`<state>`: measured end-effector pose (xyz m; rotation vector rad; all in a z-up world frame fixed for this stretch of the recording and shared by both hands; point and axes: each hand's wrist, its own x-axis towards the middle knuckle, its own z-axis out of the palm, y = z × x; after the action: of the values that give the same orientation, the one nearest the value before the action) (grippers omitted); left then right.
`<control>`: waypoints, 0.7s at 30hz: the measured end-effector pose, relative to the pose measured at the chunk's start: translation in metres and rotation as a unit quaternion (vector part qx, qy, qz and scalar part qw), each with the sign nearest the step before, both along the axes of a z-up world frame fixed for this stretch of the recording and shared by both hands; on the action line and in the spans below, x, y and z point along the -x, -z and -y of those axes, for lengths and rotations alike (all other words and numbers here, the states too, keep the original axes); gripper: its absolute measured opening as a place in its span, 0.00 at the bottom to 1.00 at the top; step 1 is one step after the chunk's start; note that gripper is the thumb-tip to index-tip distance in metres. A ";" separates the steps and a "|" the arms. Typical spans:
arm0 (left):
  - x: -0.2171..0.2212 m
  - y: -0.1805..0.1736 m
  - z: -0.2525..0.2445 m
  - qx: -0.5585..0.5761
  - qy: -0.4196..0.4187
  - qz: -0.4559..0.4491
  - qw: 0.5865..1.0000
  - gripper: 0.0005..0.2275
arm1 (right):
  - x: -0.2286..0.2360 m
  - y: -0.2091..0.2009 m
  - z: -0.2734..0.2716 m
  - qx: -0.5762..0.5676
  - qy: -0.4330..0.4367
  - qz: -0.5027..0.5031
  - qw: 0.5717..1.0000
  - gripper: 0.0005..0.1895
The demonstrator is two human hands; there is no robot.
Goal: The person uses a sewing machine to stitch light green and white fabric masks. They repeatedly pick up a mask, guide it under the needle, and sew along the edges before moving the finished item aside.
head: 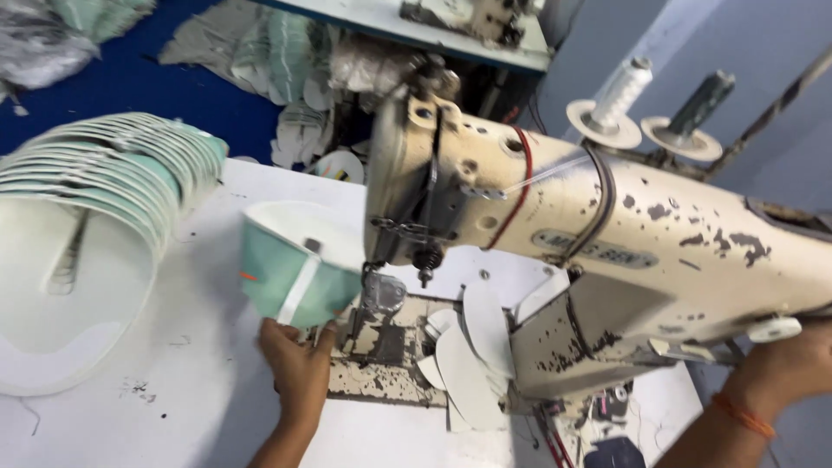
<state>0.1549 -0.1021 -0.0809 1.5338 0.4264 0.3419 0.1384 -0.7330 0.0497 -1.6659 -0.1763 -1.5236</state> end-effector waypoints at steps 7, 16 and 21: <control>0.008 -0.090 -0.008 -0.382 -0.087 0.218 0.894 0.40 | 0.036 -0.050 -0.134 0.177 0.285 -0.035 0.941 0.25; -0.085 -0.014 -0.007 -0.549 0.280 0.141 0.775 0.16 | 0.035 -0.027 -0.090 0.128 0.349 -0.067 0.926 0.23; -0.020 0.015 0.007 -0.448 0.063 0.329 0.829 0.14 | 0.036 -0.036 -0.109 0.142 0.333 -0.054 0.931 0.22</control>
<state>0.1746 -0.1095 -0.0956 2.1848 -0.4688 1.0275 0.1028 -0.6243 0.0861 -2.1749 0.2715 -1.9567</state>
